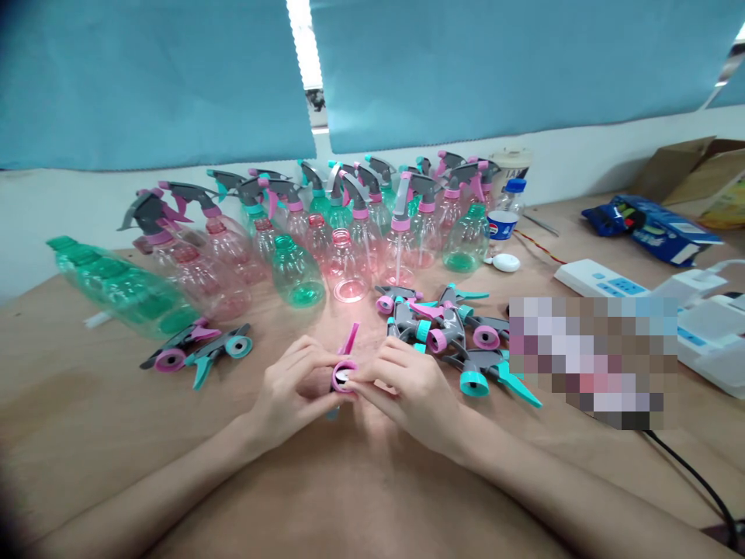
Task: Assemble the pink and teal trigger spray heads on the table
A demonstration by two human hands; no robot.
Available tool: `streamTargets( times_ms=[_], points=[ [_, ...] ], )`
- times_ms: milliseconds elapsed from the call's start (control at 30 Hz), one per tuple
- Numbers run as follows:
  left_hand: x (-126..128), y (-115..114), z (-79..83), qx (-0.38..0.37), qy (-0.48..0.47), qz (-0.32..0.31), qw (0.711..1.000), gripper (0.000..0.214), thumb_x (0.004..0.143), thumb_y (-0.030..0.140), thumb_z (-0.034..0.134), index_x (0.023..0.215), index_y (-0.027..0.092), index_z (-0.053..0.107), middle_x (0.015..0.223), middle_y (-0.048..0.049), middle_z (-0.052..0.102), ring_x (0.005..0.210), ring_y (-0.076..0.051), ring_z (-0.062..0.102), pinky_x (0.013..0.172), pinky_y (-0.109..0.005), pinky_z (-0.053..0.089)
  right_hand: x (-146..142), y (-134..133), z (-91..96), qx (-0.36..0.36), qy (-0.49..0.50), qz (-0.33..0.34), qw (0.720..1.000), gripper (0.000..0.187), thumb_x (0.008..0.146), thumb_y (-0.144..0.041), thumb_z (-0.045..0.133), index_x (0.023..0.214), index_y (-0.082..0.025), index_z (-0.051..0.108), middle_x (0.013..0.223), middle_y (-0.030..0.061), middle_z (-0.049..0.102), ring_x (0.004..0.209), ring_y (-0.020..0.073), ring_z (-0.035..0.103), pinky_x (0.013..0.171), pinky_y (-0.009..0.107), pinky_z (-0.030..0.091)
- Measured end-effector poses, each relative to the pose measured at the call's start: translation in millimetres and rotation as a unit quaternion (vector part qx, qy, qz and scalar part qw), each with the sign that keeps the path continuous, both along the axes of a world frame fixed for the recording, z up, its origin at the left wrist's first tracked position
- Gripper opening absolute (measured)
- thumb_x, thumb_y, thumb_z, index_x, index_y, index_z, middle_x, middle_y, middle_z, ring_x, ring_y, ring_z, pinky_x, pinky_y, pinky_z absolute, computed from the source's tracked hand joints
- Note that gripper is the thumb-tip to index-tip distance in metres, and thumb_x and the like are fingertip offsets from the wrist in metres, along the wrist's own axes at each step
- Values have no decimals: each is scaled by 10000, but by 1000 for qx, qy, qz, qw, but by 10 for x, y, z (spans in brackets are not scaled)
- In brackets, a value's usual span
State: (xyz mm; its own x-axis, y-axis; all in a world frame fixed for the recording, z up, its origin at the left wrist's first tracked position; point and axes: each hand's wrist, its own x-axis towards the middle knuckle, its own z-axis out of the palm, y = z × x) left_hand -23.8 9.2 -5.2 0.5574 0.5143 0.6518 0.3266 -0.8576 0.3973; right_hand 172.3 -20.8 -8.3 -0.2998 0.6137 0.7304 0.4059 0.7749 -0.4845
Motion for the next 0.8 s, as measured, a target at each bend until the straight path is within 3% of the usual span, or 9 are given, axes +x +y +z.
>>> streamTargets(
  times_ms=[167, 333, 500, 800],
  points=[
    [2, 6, -7, 5, -1, 9, 1000, 255, 756, 287, 731, 950, 162, 622, 802, -28, 683, 698, -153, 546, 668, -288, 466, 10, 0, 27, -29, 4, 21, 999, 122, 882, -206, 569, 886, -181, 687, 717, 33, 647, 662, 141, 550, 604, 284, 478],
    [-4, 10, -12, 5, -2, 9, 1000, 275, 745, 283, 741, 957, 156, 620, 794, -29, 673, 701, -153, 544, 659, -287, 466, 52, -8, 53, -57, -5, -1, 998, 110, 865, -185, 569, 928, -173, 659, 715, 24, 600, 639, 128, 531, 550, 256, 454],
    [-5, -3, 9, 10, 2, 12, 1000, 280, 752, 274, 732, 988, 162, 630, 823, -34, 678, 718, -156, 553, 679, -296, 480, 71, 3, 69, -92, -40, 7, 995, 74, 841, -172, 567, 871, -162, 633, 739, 28, 577, 662, 126, 537, 544, 236, 450],
    [-16, 2, -29, 26, 14, 2, 1000, 336, 746, 184, 716, 1067, 159, 621, 870, -59, 668, 795, -174, 559, 724, -312, 504, 68, 4, 76, -99, -74, 15, 992, 98, 810, -130, 562, 884, -176, 607, 781, 19, 580, 715, 127, 556, 627, 240, 464]
  ],
)
